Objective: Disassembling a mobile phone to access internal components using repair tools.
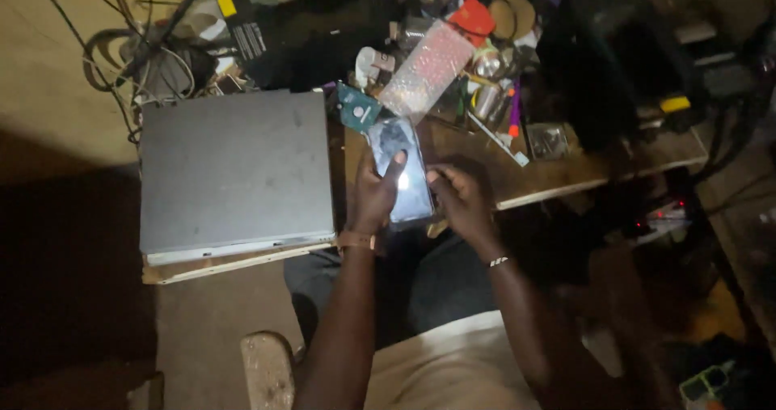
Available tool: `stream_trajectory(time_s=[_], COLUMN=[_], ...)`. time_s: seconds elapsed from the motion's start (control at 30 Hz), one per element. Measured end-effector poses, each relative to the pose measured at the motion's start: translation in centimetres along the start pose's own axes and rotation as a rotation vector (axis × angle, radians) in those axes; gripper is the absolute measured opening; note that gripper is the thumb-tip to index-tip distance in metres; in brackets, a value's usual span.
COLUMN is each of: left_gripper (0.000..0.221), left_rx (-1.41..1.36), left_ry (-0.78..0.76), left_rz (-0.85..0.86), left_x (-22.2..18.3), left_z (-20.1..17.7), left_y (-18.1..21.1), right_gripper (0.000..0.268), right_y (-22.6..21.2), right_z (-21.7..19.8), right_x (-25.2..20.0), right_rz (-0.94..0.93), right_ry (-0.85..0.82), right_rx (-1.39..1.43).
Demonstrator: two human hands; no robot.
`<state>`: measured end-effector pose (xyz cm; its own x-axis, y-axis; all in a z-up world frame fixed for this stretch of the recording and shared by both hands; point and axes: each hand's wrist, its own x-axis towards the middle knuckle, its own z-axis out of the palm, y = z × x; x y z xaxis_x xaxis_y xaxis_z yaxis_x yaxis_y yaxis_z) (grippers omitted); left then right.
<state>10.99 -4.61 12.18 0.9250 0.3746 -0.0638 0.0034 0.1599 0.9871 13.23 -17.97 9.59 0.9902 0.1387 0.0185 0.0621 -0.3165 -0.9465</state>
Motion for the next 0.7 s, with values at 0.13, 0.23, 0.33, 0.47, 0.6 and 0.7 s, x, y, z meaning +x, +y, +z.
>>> stream_trajectory(time_s=[0.13, 0.23, 0.33, 0.47, 0.6, 0.7], left_gripper=[0.084, 0.07, 0.054, 0.019, 0.02, 0.018], left_rx=[0.334, 0.43, 0.385, -0.28, -0.324, -0.294], left_ry=[0.045, 0.041, 0.132, 0.063, -0.038, -0.002], left_rz=[-0.194, -0.242, -0.293, 0.105, 0.163, 0.162], left_x=[0.3, 0.4, 2.2, 0.7, 3.2, 3.0], left_z=[0.7, 0.8, 0.3, -0.2, 0.5, 0.7], left_y=[3.1, 2.8, -0.4, -1.5, -6.3, -5.6], right_gripper=[0.038, 0.042, 0.037, 0.019, 0.018, 0.018], right_y=[-0.2, -0.1, 1.7, -0.3, 2.3, 3.3], right_z=[-0.7, -0.4, -0.4, -3.4, -4.2, -4.2], right_x=[-0.2, -0.5, 1.3, 2.7, 3.5, 3.7], right_rz=[-0.029, 0.068, 0.049, -0.296, -0.213, -0.185], right_ry=[-0.275, -0.282, -0.187, -0.187, -0.26, -0.264], right_rx=[0.246, 0.334, 0.388, 0.119, 0.224, 0.27])
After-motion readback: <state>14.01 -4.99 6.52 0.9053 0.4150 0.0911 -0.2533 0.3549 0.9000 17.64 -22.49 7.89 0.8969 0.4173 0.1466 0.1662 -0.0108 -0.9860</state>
